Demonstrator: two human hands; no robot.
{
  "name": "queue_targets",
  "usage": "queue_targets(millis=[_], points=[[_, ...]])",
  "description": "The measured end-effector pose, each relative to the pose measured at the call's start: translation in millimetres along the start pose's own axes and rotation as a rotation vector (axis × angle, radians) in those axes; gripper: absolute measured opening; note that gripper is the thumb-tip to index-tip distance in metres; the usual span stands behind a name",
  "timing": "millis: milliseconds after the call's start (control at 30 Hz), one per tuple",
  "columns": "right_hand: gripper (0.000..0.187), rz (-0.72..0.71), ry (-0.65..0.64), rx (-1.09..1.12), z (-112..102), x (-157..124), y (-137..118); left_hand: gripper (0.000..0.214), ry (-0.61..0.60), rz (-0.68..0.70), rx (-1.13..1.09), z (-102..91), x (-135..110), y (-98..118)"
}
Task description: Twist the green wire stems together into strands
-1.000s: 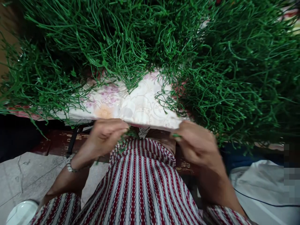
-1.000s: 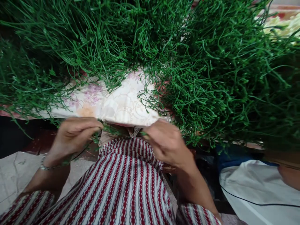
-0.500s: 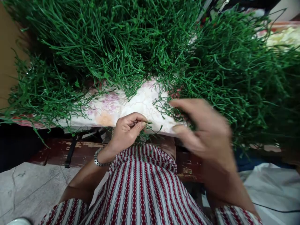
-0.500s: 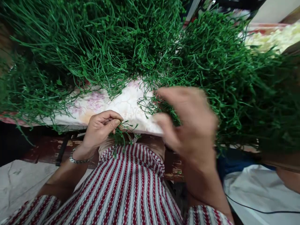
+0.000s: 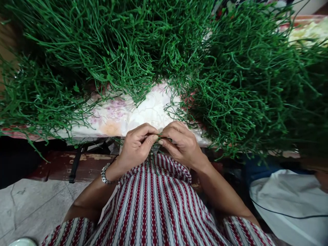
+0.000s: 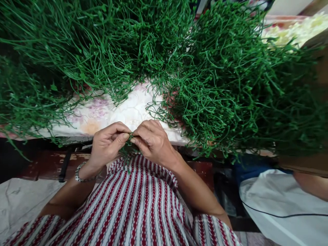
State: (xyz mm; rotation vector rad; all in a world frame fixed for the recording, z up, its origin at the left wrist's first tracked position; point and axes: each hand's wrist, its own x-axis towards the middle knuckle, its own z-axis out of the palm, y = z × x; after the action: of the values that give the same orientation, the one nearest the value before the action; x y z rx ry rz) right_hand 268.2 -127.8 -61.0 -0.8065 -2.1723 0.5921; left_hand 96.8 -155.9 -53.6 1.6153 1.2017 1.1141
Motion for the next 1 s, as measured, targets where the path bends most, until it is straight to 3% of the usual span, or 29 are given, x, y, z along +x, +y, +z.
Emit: queue_targets(millis=[67,267,400,667,867,1000], points=[[0.011,0.001,0.037,-0.028,1,-2,1,0.003,-0.042,-0.020,-0.034,-2.4,2,-1],[0.009,0.024,0.112,-0.049,9,-6,0,0.004,-0.006,0.075,0.060,-1.0,0,-8],[0.012,0.026,0.002,0.003,10,-8,0,0.008,-0.064,0.043,0.076,-0.2,-2,-11],[0.016,0.022,-0.168,-0.101,6,-8,-3,0.021,-0.193,0.097,0.410,-4.6,-4,-9],[0.019,-0.143,-0.320,-0.108,-17,-10,-17,0.029,-0.445,0.289,0.320,-17.3,-7,6],[0.019,-0.189,-0.310,-0.079,-26,-11,-31,0.030,-0.465,0.387,0.293,-18.0,-11,17]])
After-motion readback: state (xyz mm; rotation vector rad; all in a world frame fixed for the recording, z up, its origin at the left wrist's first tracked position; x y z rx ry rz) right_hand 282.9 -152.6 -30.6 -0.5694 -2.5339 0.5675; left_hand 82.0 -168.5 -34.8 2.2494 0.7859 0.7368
